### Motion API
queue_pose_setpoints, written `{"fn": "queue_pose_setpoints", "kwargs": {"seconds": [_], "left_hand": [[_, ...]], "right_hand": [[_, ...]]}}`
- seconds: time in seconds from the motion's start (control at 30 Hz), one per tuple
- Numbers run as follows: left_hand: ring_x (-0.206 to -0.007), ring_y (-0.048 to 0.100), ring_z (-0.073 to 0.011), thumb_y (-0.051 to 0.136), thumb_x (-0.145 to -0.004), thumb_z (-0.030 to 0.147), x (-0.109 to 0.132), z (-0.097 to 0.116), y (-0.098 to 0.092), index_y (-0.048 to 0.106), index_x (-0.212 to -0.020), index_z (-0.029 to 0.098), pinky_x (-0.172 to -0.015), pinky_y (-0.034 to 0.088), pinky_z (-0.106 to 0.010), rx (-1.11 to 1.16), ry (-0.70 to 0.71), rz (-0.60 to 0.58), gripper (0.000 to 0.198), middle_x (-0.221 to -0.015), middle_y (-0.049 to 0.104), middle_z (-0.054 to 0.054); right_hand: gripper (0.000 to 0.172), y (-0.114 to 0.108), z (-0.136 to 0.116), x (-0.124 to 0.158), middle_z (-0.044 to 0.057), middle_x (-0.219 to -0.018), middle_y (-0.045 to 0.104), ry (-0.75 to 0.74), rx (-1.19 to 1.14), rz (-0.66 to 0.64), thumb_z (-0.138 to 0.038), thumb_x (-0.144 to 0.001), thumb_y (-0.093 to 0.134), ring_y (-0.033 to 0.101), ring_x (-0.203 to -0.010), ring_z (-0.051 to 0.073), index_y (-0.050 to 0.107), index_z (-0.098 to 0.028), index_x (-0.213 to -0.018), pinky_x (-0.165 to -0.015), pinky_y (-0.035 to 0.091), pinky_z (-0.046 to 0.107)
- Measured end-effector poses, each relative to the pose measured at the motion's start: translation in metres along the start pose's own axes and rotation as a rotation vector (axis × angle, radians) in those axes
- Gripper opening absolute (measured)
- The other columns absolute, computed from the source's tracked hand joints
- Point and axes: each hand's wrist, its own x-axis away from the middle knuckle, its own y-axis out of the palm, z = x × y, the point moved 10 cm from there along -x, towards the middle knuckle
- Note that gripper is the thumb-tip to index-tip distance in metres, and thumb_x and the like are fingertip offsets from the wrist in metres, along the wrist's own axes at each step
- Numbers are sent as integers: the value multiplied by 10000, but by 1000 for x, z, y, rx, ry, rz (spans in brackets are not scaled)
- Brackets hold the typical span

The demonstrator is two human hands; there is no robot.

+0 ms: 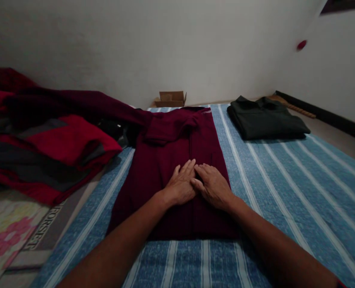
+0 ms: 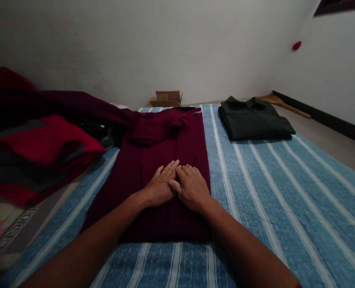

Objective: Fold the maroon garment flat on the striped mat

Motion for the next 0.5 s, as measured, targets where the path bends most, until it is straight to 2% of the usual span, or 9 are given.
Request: {"fn": "queue_pose_setpoints", "kwargs": {"seconds": [0.5], "left_hand": [[-1389,-34,-259,269,-880,422,1,4,1,72,-1447,128,-1092,60,-491,45,12,-19,669,-1530,-9,-121]], "right_hand": [[501,4,2,3,125,-1265,531,-6,16,3,-481,-930,294,406,-1235,276,447,-159,-1282,-1002,327,430]]}}
